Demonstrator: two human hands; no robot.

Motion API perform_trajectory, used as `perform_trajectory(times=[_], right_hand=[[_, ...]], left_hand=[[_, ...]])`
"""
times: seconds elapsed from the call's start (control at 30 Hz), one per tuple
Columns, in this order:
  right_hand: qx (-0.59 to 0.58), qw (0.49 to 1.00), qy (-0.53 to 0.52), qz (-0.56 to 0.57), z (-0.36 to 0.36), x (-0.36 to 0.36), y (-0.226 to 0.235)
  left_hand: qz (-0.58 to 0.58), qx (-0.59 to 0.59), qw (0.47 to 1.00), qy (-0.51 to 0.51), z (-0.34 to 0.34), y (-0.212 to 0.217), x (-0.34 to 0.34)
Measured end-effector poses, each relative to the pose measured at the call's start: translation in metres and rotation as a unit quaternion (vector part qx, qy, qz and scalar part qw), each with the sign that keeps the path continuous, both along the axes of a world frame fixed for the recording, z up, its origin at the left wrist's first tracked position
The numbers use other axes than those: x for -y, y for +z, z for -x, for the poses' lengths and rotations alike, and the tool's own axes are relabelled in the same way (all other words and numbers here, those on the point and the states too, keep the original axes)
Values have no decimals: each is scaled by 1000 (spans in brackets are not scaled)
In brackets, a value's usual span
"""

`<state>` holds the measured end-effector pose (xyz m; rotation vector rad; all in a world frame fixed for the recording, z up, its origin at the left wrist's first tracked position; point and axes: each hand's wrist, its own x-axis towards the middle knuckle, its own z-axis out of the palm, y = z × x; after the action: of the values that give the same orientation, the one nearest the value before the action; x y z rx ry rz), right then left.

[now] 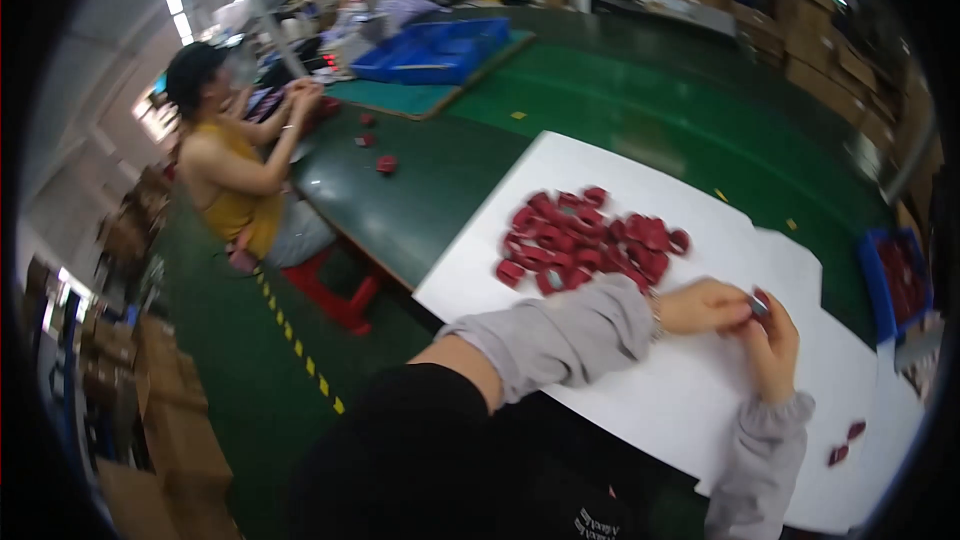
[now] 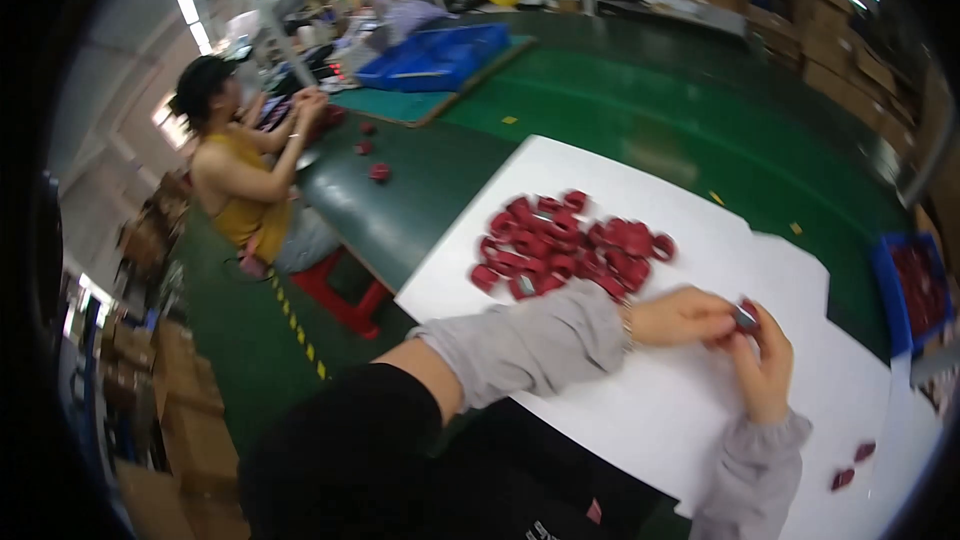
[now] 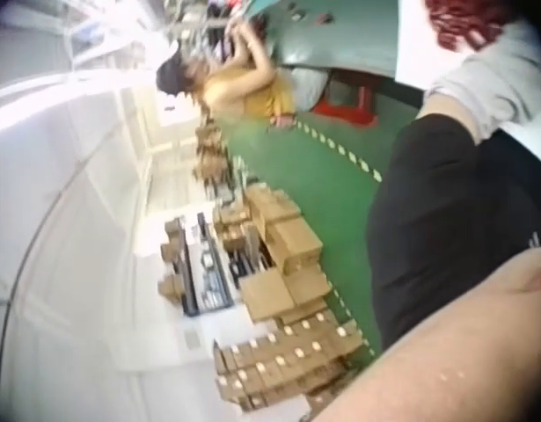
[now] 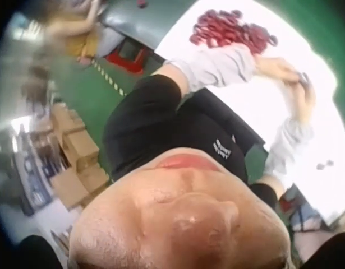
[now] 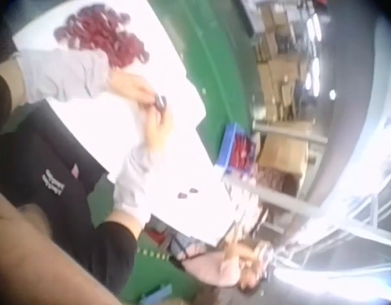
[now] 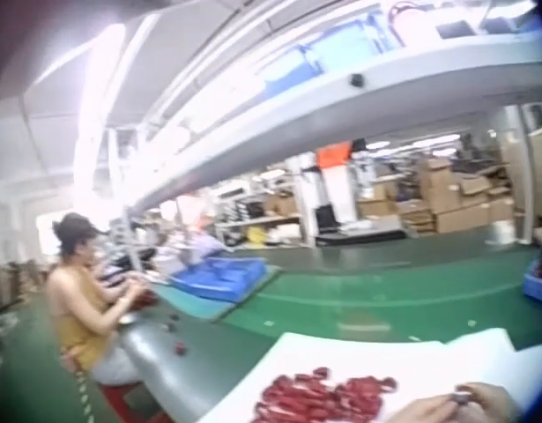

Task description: The recorder is manually assembling small silver components into red plastic housings at a factory workbench.

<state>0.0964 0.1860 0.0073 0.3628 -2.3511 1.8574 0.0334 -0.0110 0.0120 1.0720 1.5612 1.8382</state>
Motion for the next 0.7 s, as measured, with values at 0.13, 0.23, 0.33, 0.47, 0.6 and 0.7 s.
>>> perform_trajectory(times=[0.13, 0.23, 0.33, 0.47, 0.6, 0.7], right_hand=[[-12, 1000, -3, 1, 3, 13, 11], [-9, 1000, 6, -4, 7, 16, 13], [-19, 999, 34, -34, 10, 9, 11], [-26, 999, 12, -26, 6, 24, 21], [-35, 996, -36, -72, 2, 23, 19], [-91, 986, -54, -131, 3, 16, 16]], left_hand=[[-10, 14, 1000, -8, 2, -1, 6], [-6, 25, 1000, 7, 4, 0, 8], [-1, 33, 999, -6, 4, 4, 9], [8, 56, 998, -14, 6, 1, 11], [-15, 88, 996, -28, 3, -3, 5], [-13, 70, 997, -17, 4, -11, -4]])
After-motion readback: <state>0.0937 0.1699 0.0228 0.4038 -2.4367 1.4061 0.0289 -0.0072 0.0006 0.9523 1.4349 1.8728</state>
